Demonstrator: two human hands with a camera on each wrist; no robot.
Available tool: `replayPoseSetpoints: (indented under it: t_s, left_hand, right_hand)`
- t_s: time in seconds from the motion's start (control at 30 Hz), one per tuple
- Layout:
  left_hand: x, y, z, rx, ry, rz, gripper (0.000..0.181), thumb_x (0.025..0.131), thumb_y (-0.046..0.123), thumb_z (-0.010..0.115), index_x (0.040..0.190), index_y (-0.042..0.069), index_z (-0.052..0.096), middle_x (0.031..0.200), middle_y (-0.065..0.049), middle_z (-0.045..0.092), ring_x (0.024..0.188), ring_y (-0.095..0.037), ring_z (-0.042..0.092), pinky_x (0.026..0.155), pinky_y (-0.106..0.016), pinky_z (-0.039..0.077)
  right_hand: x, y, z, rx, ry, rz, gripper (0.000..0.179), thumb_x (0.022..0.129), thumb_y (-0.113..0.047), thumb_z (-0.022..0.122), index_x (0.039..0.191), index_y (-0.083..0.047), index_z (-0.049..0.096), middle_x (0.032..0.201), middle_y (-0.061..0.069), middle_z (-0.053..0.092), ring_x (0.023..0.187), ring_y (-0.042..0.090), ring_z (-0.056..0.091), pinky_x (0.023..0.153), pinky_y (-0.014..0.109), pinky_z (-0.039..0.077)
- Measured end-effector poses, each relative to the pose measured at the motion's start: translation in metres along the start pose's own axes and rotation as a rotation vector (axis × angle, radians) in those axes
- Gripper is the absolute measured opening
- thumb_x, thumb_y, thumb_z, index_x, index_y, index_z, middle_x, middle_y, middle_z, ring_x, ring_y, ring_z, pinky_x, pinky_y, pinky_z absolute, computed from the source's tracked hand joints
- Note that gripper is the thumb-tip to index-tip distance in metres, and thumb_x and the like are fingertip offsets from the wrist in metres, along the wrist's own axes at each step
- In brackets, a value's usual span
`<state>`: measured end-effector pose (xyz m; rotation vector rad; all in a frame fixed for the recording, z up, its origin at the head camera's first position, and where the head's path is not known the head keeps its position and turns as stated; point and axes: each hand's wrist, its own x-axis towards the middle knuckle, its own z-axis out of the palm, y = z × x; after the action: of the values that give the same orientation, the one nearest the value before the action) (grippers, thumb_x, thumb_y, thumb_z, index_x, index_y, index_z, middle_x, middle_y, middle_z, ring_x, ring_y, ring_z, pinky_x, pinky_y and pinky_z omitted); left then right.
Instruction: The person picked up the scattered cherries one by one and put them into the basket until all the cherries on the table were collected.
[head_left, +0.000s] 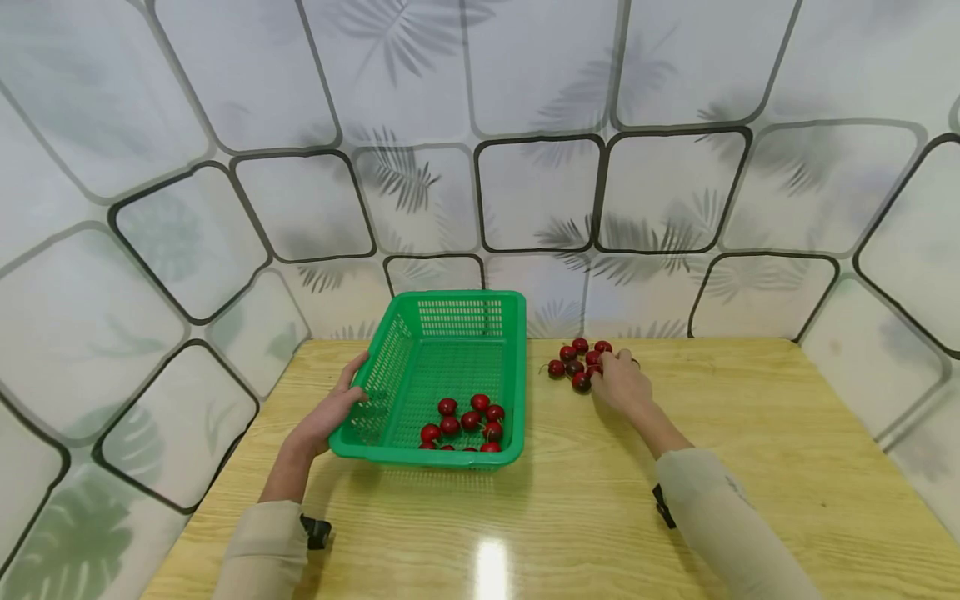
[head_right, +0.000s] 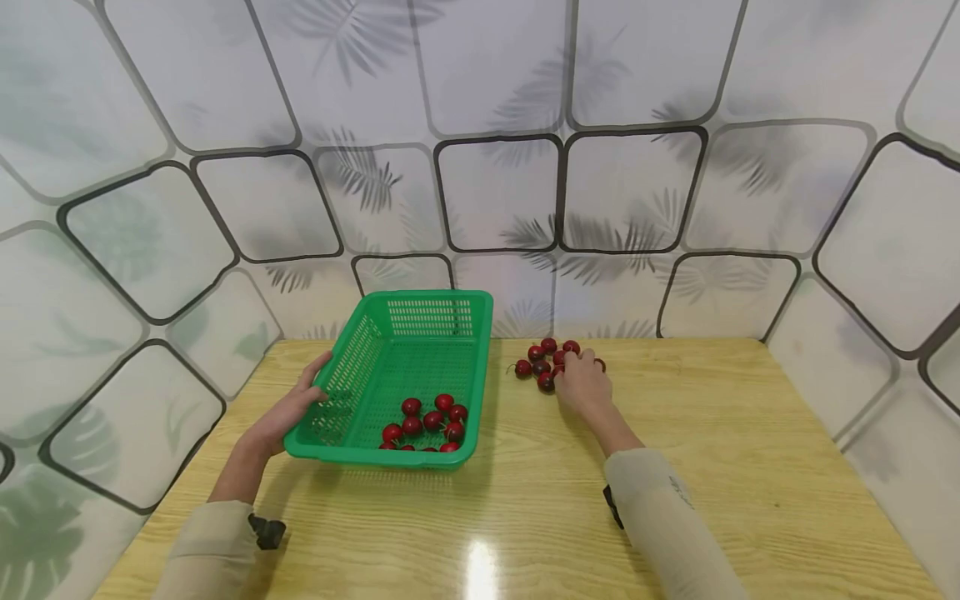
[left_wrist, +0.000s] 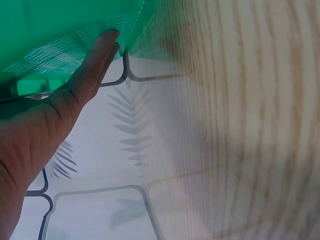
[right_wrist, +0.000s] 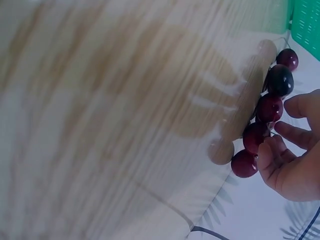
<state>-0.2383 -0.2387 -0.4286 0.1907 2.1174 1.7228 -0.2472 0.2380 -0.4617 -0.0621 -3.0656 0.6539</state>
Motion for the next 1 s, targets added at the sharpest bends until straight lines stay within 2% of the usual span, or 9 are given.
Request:
replayPoseSetpoints:
  t_s: [0.1,0.23,0.3,0.4,0.47,0.53,0.7,0.8,1.0]
  left_hand:
    - [0.001,-0.001,0.0,0.022,0.008,0.001,0.078,0.098,0.01,0.036,0.159,0.036,-0.004,0.161,-0.021,0.001,0.096,-0.031,0.056,0.072,-0.036,0.053]
    - [0.001,0.0,0.0,0.044,0.008,0.006,0.078,0.098,0.011,0.036,0.159,0.036,-0.005,0.162,-0.02,-0.002,0.101,-0.033,0.053,0.074,-0.037,0.052]
    - [0.001,0.0,0.0,0.046,0.01,0.006,0.078,0.098,0.011,0.036,0.159,0.036,-0.005,0.162,-0.02,-0.003,0.101,-0.033,0.053,0.074,-0.037,0.052]
    - [0.001,-0.001,0.0,0.043,0.012,0.006,0.078,0.098,0.011,0.036,0.16,0.036,-0.004,0.162,-0.019,-0.002,0.101,-0.033,0.053,0.074,-0.038,0.052]
    - [0.001,-0.002,0.0,0.037,0.014,0.006,0.078,0.097,0.011,0.036,0.16,0.036,-0.004,0.162,-0.02,0.0,0.101,-0.033,0.054,0.074,-0.037,0.052]
    - [0.001,-0.002,0.0,0.034,0.011,0.008,0.079,0.097,0.01,0.037,0.16,0.035,-0.004,0.161,-0.02,0.0,0.101,-0.032,0.053,0.074,-0.037,0.052]
    - [0.0,-0.001,0.0,0.009,0.0,0.008,0.08,0.098,0.01,0.036,0.16,0.036,-0.006,0.159,-0.024,0.004,0.093,-0.028,0.058,0.07,-0.035,0.054]
    - [-0.001,0.001,0.0,-0.016,-0.003,0.004,0.08,0.098,0.009,0.036,0.159,0.037,-0.007,0.158,-0.026,0.009,0.087,-0.026,0.06,0.068,-0.035,0.054]
    - [-0.001,0.003,0.001,-0.022,-0.006,0.009,0.08,0.098,0.01,0.036,0.159,0.037,-0.008,0.157,-0.026,0.009,0.086,-0.025,0.061,0.067,-0.036,0.055]
  right_hand:
    - [0.001,0.001,0.0,-0.043,-0.023,0.015,0.027,0.101,-0.021,0.049,0.109,0.003,0.059,0.109,0.028,0.05,0.076,0.032,0.05,0.055,0.04,0.042]
    - [0.0,0.002,-0.003,-0.086,-0.057,0.026,0.038,0.101,-0.024,0.049,0.123,0.006,0.059,0.11,0.029,0.055,0.077,0.031,0.055,0.056,0.041,0.045]
    - [0.0,0.002,-0.004,-0.099,-0.064,0.024,0.04,0.102,-0.027,0.049,0.124,0.005,0.059,0.101,0.025,0.06,0.073,0.029,0.056,0.054,0.039,0.044]
    - [-0.001,0.002,-0.005,-0.113,-0.07,0.018,0.037,0.102,-0.032,0.05,0.108,0.002,0.063,0.081,0.017,0.059,0.065,0.025,0.054,0.051,0.036,0.039]
    - [-0.001,0.002,-0.005,-0.118,-0.072,0.012,0.036,0.102,-0.036,0.051,0.095,-0.002,0.061,0.066,0.009,0.051,0.058,0.021,0.049,0.049,0.035,0.035]
    - [-0.002,0.002,-0.005,-0.114,-0.084,0.015,0.039,0.101,-0.038,0.049,0.083,-0.005,0.058,0.061,0.005,0.045,0.056,0.02,0.044,0.048,0.034,0.032]
    - [-0.004,0.006,-0.006,-0.015,-0.139,0.007,0.044,0.102,-0.031,0.037,0.064,-0.01,0.048,0.057,0.003,0.038,0.052,0.017,0.036,0.049,0.032,0.032]
    - [-0.005,0.008,-0.008,0.058,-0.162,-0.03,0.041,0.102,-0.022,0.033,0.064,-0.011,0.047,0.06,0.004,0.04,0.053,0.017,0.036,0.051,0.032,0.034]
    - [-0.006,0.012,-0.012,0.07,-0.168,-0.139,0.025,0.084,0.009,0.045,0.066,-0.006,0.052,0.06,0.002,0.037,0.056,0.015,0.033,0.054,0.028,0.03]
